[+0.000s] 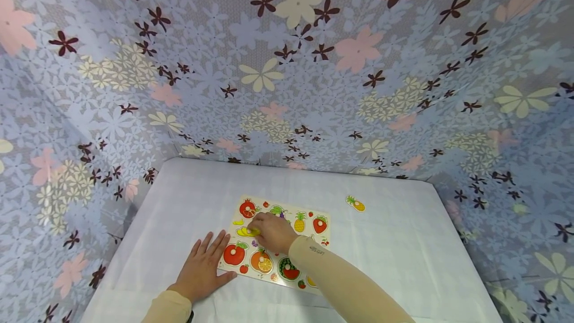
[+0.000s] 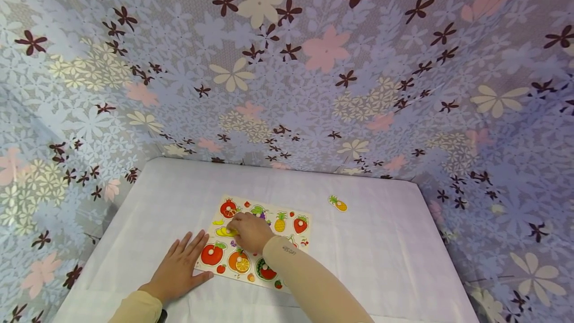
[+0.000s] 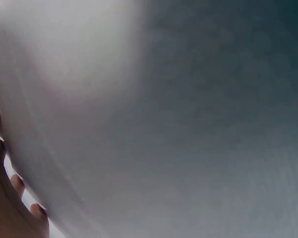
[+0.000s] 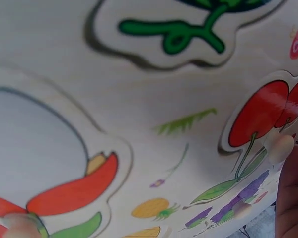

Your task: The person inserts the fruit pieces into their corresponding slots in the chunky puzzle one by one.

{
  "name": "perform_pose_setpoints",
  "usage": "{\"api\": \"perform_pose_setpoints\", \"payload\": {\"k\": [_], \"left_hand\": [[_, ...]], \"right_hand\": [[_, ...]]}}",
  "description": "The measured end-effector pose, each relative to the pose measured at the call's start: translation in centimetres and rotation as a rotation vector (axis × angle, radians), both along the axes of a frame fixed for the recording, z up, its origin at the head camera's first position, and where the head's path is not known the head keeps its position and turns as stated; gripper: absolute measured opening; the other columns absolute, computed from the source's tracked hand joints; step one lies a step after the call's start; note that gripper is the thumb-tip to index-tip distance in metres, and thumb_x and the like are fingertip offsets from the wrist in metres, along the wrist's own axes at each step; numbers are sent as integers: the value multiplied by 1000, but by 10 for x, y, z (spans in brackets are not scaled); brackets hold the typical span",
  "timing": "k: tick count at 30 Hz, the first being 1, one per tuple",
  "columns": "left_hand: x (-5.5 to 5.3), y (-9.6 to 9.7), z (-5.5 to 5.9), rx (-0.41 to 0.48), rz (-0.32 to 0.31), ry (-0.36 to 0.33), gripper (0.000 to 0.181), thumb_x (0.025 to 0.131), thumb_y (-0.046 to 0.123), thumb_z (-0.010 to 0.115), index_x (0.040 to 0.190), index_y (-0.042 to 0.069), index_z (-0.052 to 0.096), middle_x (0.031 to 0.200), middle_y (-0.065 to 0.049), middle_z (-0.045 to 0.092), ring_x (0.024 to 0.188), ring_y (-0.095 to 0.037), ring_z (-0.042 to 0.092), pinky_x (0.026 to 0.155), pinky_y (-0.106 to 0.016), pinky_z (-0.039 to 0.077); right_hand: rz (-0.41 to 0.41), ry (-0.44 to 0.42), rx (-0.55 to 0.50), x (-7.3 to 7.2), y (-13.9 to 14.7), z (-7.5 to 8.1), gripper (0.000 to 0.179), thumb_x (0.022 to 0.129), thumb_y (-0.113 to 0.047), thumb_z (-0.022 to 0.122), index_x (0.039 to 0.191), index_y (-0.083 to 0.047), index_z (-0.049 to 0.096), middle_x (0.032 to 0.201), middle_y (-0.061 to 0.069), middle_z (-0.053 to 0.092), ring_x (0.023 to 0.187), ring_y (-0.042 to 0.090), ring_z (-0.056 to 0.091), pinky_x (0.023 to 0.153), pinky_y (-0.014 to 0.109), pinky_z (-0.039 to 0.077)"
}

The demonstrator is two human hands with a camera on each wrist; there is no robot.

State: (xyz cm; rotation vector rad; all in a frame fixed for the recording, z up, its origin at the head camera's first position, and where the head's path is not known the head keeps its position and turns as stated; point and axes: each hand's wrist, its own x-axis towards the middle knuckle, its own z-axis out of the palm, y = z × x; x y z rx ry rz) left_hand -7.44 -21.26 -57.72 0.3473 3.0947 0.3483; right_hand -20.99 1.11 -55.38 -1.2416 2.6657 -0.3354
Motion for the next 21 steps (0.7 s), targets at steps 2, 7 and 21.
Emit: {"api": "perform_pose_setpoints", "payload": {"k": [2, 7, 21], "left_hand": [[0, 0, 0, -1, -2, 9, 100, 81, 71, 64, 155, 11, 36, 160, -6, 32, 144, -38, 30, 113, -62, 22], [-1, 1, 4, -1, 3, -19, 99, 82, 73, 62, 155, 11, 36, 160, -6, 32, 145, -38, 28, 114, -61, 21], [0, 6, 17, -19, 3, -90, 98, 84, 72, 60, 155, 9, 35, 161, -9, 31, 146, -39, 24, 116, -61, 19]], "right_hand": [[-5, -15, -6, 0, 1, 2, 32, 95, -28, 69, 127, -25, 68, 131, -8, 58, 120, 11, 56, 102, 32, 47], [-22, -36, -44, -1, 8, 11, 32, 95, -23, 68, 127, -23, 67, 133, -5, 58, 120, 13, 57, 99, 33, 50], [-106, -38, -127, -15, 59, 19, 39, 94, -30, 70, 131, -20, 64, 131, -3, 59, 116, 15, 59, 95, 35, 52]]}}
